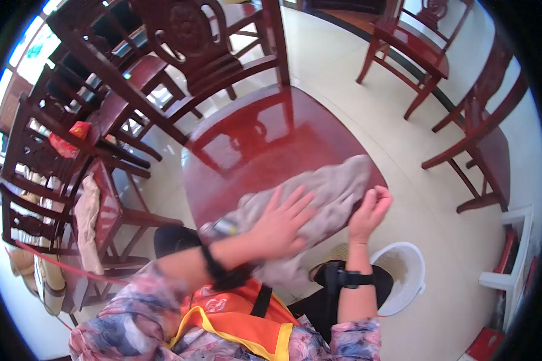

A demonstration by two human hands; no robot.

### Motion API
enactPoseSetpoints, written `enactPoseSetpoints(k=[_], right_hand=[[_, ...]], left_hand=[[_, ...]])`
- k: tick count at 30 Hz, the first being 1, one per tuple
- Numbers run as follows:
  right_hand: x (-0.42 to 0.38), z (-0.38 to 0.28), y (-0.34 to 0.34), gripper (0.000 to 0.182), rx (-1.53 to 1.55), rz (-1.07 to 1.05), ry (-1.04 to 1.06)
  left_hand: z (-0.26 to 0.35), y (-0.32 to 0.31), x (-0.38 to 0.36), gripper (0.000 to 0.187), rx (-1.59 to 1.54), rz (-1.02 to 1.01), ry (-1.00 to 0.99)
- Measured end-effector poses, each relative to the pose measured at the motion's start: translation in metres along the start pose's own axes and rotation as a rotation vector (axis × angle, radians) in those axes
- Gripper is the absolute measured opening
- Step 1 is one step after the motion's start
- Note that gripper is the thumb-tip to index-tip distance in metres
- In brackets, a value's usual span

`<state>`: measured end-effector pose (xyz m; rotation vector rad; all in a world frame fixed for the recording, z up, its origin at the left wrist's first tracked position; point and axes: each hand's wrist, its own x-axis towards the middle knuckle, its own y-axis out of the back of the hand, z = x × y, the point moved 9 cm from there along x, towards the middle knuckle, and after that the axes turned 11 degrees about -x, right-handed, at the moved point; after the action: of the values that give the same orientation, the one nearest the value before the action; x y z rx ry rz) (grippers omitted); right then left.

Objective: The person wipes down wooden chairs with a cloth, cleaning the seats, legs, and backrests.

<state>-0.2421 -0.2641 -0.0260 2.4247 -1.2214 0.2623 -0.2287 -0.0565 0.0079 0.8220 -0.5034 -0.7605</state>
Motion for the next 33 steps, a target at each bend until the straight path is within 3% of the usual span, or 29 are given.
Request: enactPoseSetpoints(k=[2, 4, 8, 10, 11, 13, 16, 20, 24, 29, 31, 33], right_hand=[[0.006, 0.004, -0.004, 0.019, 0.015, -0.036, -0.074], [0.001, -0.030, -0.010, 0.020, -0.523, -0.035, 0.297], [0.007, -0.037, -0.016, 0.017, -0.611, -0.082, 0.344], [0.006, -0.034, -0.018, 0.016, -0.658, -0.095, 0.347], [0.009, -0.032, -0.018, 0.015, -0.694, -0.091, 0.351], [0.006, -0.032, -0.018, 0.012, -0.693, -0.074, 0.379], [0.006, -0.031, -0.016, 0.014, -0.672, -0.025, 0.336], [0.005, -0.030, -0.016, 0.015, -0.648, -0.013, 0.345], [0.002, -0.025, -0.014, 0.012, -0.661, 0.001, 0.303], [0.011, -0.019, -0.002, 0.019, -0.438, -0.121, 0.188], [0.002, -0.015, 0.025, 0.029, 0.007, -0.155, -0.171], [-0.033, -0.112, 0.025, 0.046, -0.324, -0.196, 0.451]], left_hand=[[-0.027, 0.020, -0.061, 0.067, -0.003, 0.018, 0.155], [-0.078, 0.053, -0.089, 0.069, 0.083, 0.140, 0.289], [-0.211, 0.131, -0.078, 0.061, 0.248, 0.574, 0.602], [-0.227, 0.156, -0.062, 0.061, 0.263, 0.605, 0.808], [-0.230, 0.151, -0.057, 0.061, 0.248, 0.595, 0.800], [-0.228, 0.148, -0.076, 0.061, 0.282, 0.719, 0.805], [-0.193, 0.118, -0.130, 0.060, 0.135, 0.727, 0.601], [-0.075, 0.048, -0.168, 0.070, 0.098, 0.536, 0.487], [-0.001, 0.002, -0.099, 0.068, 0.067, 0.248, 0.349], [0.026, -0.018, 0.026, 0.069, -0.085, 0.276, 0.036], [0.010, -0.019, 0.053, 0.071, -0.379, 0.274, 0.256], [-0.002, -0.004, 0.044, 0.072, -1.091, 0.195, 0.276]])
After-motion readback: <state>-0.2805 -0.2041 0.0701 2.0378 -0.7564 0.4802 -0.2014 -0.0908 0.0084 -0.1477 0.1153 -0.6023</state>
